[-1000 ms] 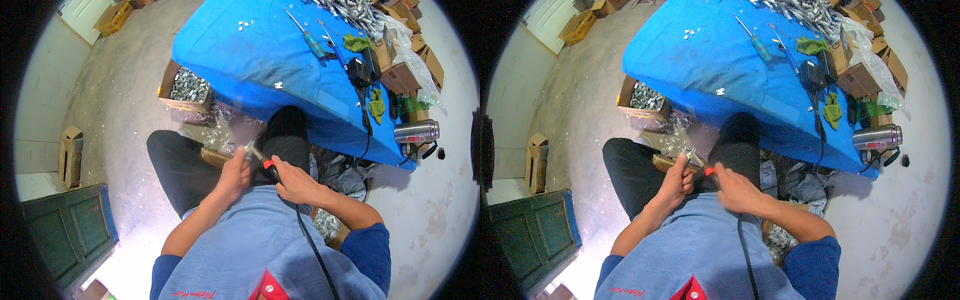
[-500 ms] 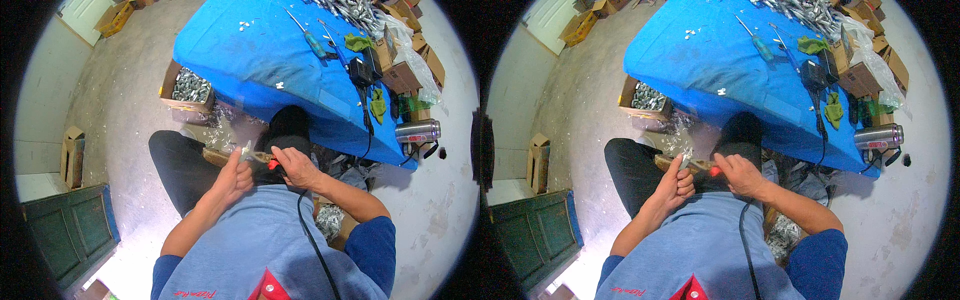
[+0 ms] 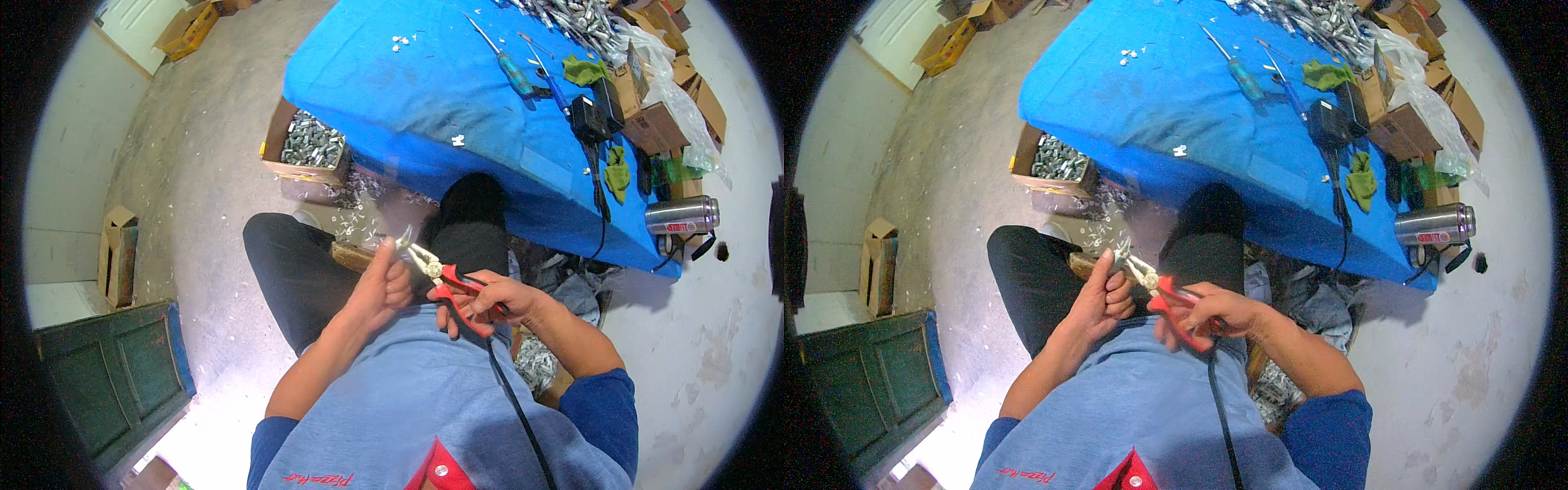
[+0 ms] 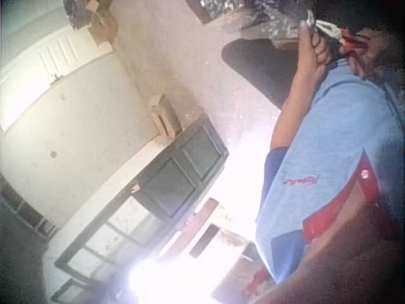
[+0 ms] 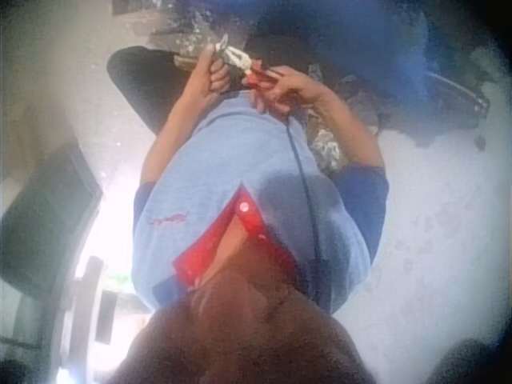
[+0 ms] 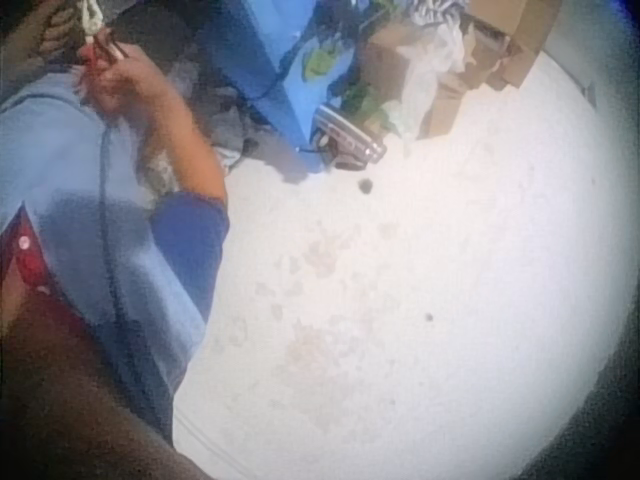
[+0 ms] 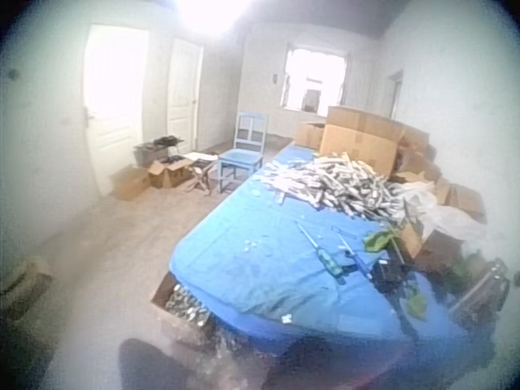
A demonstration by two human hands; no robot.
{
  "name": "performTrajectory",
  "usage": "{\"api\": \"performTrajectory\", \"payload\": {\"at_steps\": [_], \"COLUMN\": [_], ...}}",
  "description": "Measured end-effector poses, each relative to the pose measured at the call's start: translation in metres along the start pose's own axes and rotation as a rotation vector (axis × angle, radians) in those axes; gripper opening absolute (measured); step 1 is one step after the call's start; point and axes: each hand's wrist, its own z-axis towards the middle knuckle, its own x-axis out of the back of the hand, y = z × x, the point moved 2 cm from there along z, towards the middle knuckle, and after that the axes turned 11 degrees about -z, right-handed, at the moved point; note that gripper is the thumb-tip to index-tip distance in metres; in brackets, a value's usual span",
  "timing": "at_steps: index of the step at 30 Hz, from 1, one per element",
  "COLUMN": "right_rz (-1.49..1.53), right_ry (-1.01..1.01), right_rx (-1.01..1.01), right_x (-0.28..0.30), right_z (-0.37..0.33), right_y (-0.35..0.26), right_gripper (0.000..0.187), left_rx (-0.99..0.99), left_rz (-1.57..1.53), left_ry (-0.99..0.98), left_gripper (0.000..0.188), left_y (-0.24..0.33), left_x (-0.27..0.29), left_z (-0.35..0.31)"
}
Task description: The person scrapes a metal component with a screwdriver and then uses pliers to crimp and fit a small white part onto it while working on their lap.
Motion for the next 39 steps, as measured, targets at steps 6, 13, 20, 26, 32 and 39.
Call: {"api": "performTrajectory", "payload": {"at_steps": [6, 13, 20, 26, 32, 39], "right_rz": [0.179, 0.311, 0.398, 0.476, 0.580, 0.689], "right_ry": [-0.154, -0.138, -0.221, -0.248, -0.328, -0.368], "right_rx": [0.072, 0.129, 0.231, 0.261, 0.295, 0.341], "right_x": [-0.006, -0.015, -0.019, -0.023, -0.017, -0.024], "right_z": [0.000, 0.005, 0.015, 0.019, 0.022, 0.025], "right_y": [0.005, 0.009, 0.018, 0.024, 0.031, 0.035], "right_gripper": [0.065, 0.079, 0.072, 0.072, 0.073, 0.073], "left_rx": [0.007, 0.004, 0.011, 0.038, 0.065, 0.096], "left_rz": [-0.046, -0.087, -0.097, -0.178, -0.192, -0.213], "left_ry": [-0.125, -0.196, -0.178, -0.182, -0.228, -0.268], "left_gripper": [0.054, 0.055, 0.056, 0.056, 0.057, 0.059], "left_y": [-0.003, -0.002, -0.001, -0.001, -0.001, -0.002], "left_x": [0.001, -0.003, -0.008, -0.010, -0.008, -0.003], "left_z": [0.001, 0.000, -0.003, -0.005, -0.004, -0.003]}}
